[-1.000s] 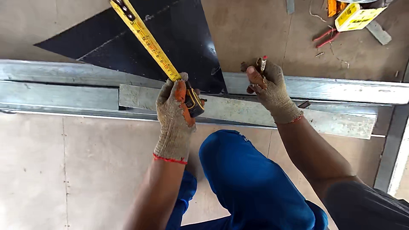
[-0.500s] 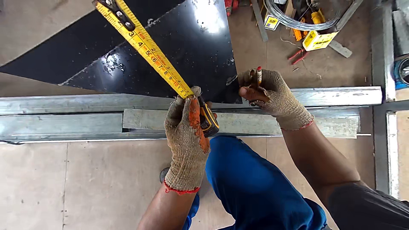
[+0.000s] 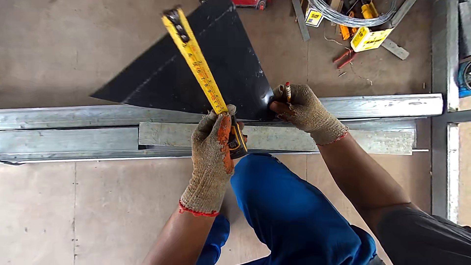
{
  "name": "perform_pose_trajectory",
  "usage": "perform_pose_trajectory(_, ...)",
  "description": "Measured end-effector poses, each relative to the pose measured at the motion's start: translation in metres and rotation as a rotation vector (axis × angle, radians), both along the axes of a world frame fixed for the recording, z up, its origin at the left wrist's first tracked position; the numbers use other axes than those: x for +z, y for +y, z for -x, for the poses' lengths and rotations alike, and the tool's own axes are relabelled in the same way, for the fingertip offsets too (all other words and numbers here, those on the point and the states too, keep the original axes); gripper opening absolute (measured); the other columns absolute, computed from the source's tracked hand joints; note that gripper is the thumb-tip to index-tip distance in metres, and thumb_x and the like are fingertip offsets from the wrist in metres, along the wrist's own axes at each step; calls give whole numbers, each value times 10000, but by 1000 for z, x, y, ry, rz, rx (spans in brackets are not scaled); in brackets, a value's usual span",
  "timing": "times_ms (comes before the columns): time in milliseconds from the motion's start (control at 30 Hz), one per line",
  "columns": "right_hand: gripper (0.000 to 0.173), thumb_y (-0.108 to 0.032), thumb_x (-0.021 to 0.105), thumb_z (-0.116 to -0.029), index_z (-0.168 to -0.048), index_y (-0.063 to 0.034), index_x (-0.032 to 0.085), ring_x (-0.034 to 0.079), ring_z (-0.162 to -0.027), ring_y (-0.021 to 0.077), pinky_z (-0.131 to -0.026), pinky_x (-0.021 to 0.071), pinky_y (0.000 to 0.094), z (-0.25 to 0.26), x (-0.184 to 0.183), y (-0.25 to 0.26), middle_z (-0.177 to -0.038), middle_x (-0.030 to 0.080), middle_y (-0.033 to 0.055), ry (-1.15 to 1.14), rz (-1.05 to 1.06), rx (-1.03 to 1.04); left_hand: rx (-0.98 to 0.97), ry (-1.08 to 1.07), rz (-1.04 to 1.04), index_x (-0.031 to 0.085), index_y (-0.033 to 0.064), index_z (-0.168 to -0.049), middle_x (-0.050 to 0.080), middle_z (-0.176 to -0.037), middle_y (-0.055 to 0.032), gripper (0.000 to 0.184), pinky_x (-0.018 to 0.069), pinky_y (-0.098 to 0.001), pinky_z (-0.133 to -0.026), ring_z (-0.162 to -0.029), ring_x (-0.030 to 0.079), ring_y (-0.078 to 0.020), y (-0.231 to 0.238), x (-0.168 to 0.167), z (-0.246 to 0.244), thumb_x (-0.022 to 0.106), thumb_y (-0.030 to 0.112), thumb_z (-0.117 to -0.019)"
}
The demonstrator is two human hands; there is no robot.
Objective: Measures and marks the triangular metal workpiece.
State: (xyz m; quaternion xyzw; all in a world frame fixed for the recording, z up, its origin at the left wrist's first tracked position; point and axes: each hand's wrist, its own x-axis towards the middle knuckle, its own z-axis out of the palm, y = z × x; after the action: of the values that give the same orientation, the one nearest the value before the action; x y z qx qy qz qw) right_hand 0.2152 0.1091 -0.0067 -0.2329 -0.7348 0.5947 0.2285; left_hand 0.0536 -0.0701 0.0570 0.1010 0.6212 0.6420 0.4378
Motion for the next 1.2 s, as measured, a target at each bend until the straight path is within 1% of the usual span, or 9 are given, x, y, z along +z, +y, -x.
perform_pose_trajectory(167,111,-182,687,-952,-890,-90,701,559,-599,59,-561,477,271,-5,-31,7,-720,630,-15,-253,-27,25,-284,129,249,695,83,-1180,720,-943,-77,213,633,-385,-646,-747,710,-204,-34,-25,30,539,175,-1069)
perform_pose_trajectory(267,115,-192,684,-965,-926,-88,712,578,-603,96,-574,501,318,-9,-58,8,-739,642,14,-416,5,81,-570,228,424,715,87,-1040,685,-820,-58,202,514,-282,-530,-619,612,-145,-59,-50,55,552,203,-1065)
perform_pose_trajectory(333,111,-186,683,-973,-938,-86,713,582,-606,106,-578,509,324,-10,-80,4,-747,644,24,-509,60,118,-682,231,556,710,89,-1003,684,-821,-57,221,503,-281,-535,-619,606,-144,-73,-71,62,546,221,-1069)
perform_pose_trajectory(433,122,-182,682,-979,-937,-69,701,594,-654,157,-629,511,389,-10,-112,-3,-769,638,59,-636,102,163,-686,166,724,715,90,-1078,686,-865,-59,206,510,-302,-578,-655,605,-143,-83,-114,64,577,242,-1059)
perform_pose_trajectory(600,174,-210,670,-989,-964,-39,687,632,-744,237,-718,533,493,-8,-151,-9,-829,647,116,-761,73,220,-733,106,736,733,92,-1034,677,-825,-65,205,512,-347,-601,-664,605,-155,-98,-180,61,577,225,-1040)
perform_pose_trajectory(767,172,-216,676,-979,-931,-51,688,644,-773,258,-742,524,524,-2,-149,-20,-822,654,113,-838,-75,283,-681,8,719,730,93,-1060,656,-784,-53,182,499,-318,-573,-625,585,-131,-94,-184,40,592,210,-1034)
perform_pose_trajectory(967,285,-285,715,-942,-1042,-21,674,673,-893,346,-812,532,599,-3,-144,-49,-928,682,173,-955,-200,112,-567,-87,665,707,60,-1038,642,-746,-31,175,507,-279,-569,-598,578,-97,-86,-186,18,587,188,-1035)
perform_pose_trajectory(1100,308,-344,694,-903,-1033,-65,687,683,-933,362,-801,526,626,-2,-144,-57,-940,696,158,-1001,-262,45,-621,59,710,732,79,-1044,698,-857,-53,203,533,-387,-703,-737,635,-138,-76,-199,11,577,209,-1040)
perform_pose_trajectory(1200,322,-330,700,-885,-1086,-78,690,689,-943,352,-810,532,616,-2,-148,-58,-962,707,144,-1020,-284,25,-616,106,685,741,82,-1029,707,-875,-48,216,530,-395,-748,-776,640,-132,-75,-208,6,561,200,-1046)
